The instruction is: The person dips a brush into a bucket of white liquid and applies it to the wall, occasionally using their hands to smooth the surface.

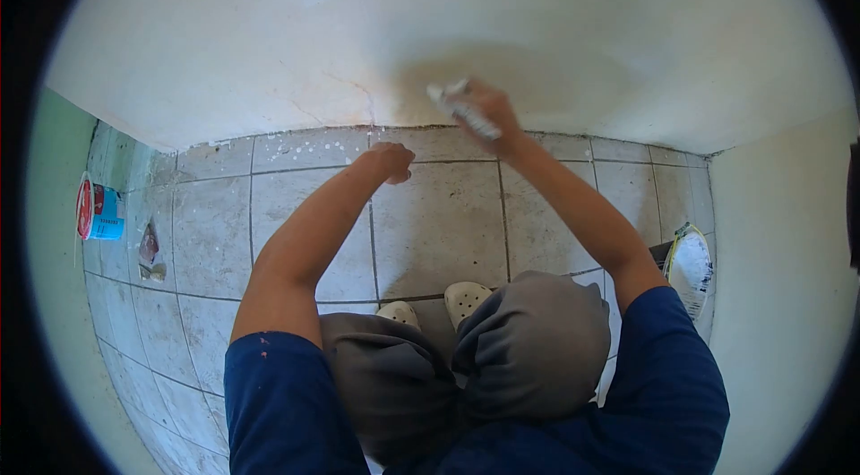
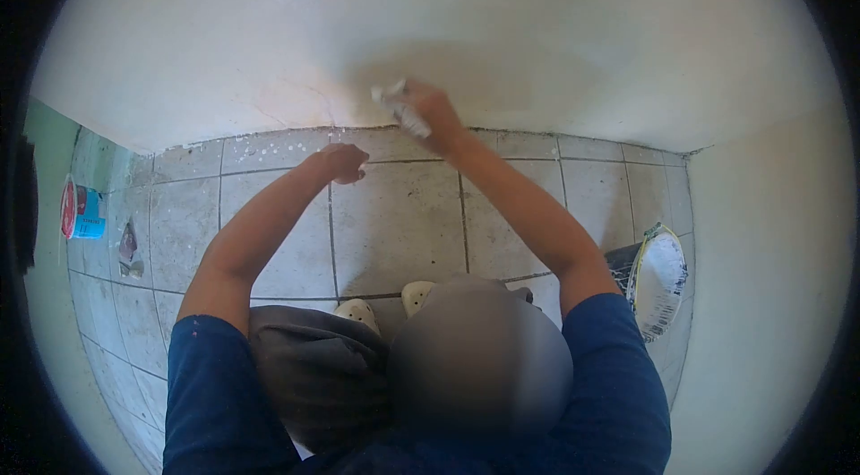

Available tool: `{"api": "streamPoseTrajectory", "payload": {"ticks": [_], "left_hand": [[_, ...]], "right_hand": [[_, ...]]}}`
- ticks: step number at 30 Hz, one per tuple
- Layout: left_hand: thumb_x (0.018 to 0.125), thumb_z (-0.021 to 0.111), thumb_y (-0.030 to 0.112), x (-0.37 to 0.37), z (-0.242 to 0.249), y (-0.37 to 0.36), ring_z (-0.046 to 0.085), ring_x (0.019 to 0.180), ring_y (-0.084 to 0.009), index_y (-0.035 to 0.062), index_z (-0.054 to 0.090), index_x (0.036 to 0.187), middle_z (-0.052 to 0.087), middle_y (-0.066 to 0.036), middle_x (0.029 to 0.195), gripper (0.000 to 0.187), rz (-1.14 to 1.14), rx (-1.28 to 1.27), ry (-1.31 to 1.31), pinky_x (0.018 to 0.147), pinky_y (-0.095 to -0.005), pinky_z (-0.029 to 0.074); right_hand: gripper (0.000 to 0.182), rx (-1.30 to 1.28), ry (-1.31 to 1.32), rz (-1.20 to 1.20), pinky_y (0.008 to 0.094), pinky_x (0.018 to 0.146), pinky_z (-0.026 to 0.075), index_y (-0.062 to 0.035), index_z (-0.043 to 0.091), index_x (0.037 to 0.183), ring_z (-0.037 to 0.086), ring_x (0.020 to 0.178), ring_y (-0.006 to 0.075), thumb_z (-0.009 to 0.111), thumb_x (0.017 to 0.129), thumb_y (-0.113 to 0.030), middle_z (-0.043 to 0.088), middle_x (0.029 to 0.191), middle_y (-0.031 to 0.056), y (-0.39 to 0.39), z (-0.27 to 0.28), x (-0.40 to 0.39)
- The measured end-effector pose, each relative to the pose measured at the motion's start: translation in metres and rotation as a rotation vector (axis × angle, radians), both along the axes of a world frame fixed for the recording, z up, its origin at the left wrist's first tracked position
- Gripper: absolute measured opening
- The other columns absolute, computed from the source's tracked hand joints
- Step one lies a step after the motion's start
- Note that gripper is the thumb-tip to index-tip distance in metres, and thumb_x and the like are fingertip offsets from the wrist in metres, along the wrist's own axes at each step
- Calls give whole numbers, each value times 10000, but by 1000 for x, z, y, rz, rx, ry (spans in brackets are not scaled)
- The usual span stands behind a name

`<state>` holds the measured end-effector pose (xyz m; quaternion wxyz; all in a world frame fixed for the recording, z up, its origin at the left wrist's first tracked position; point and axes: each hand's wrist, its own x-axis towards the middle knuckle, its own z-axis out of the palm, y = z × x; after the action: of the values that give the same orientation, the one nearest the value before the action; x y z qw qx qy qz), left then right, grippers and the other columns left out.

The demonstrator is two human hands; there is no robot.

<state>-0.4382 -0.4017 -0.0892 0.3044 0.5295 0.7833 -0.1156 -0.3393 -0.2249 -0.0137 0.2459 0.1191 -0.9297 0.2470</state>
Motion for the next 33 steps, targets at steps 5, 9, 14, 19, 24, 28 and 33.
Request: {"api": "streamPoseTrajectory", "payload": {"ticks": [5, 9, 14, 19, 24, 28, 33], "left_hand": [[827, 537, 323, 1, -6, 5, 526, 1067, -312, 70, 536, 1118, 568, -158, 1107, 385, -10, 15, -45, 887, -417, 431], [827, 537, 322, 1, -1, 1, 526, 1069, -310, 73, 534, 1123, 567, -156, 1110, 387, 28, 33, -65, 889, -421, 429], [800, 535, 250, 4, -13, 1, 560, 1034, -278, 54, 606, 1043, 592, -141, 1093, 320, -17, 59, -30, 850, -390, 461], [811, 539, 286, -2, -33, 7, 536, 1061, -296, 57, 568, 1083, 579, -150, 1102, 358, -46, 45, -49, 879, -410, 438], [829, 520, 318, 5, -10, -3, 519, 1080, -309, 67, 533, 1137, 567, -161, 1117, 398, -51, -38, -57, 901, -409, 420], [837, 513, 316, 3, -19, -9, 519, 1081, -306, 66, 525, 1146, 561, -165, 1126, 397, -36, -43, -40, 898, -409, 423], [831, 520, 316, -8, -20, -21, 532, 1066, -299, 68, 527, 1144, 570, -153, 1116, 399, 15, 8, -73, 886, -408, 432]], "right_hand": [[314, 238, -14, -104, 351, 671, 494, -95, 634, 961, 595, 778, 295, 643, 653, -37, 586, 864, 113, 27, -42, 0], [359, -98, 106, -164, 374, 733, 474, -106, 623, 994, 576, 858, 303, 641, 643, -33, 575, 917, 123, 20, 22, 14], [247, 46, 93, -9, 315, 632, 496, -92, 647, 922, 604, 741, 264, 639, 686, -19, 599, 865, 116, -11, -17, 2], [269, 141, 160, 31, 302, 617, 488, -77, 644, 934, 602, 723, 260, 650, 671, -19, 594, 865, 109, -14, -8, -42], [295, 1, 138, 138, 336, 621, 489, -102, 645, 955, 594, 737, 268, 651, 668, -35, 575, 853, 104, -60, 41, -31], [320, 295, -65, 180, 352, 689, 493, -123, 636, 992, 584, 803, 272, 643, 679, -60, 579, 878, 109, -49, -37, -68], [301, 204, 177, 81, 344, 678, 498, -134, 607, 996, 587, 834, 257, 588, 705, -62, 580, 944, 91, -59, 15, -72]]}}
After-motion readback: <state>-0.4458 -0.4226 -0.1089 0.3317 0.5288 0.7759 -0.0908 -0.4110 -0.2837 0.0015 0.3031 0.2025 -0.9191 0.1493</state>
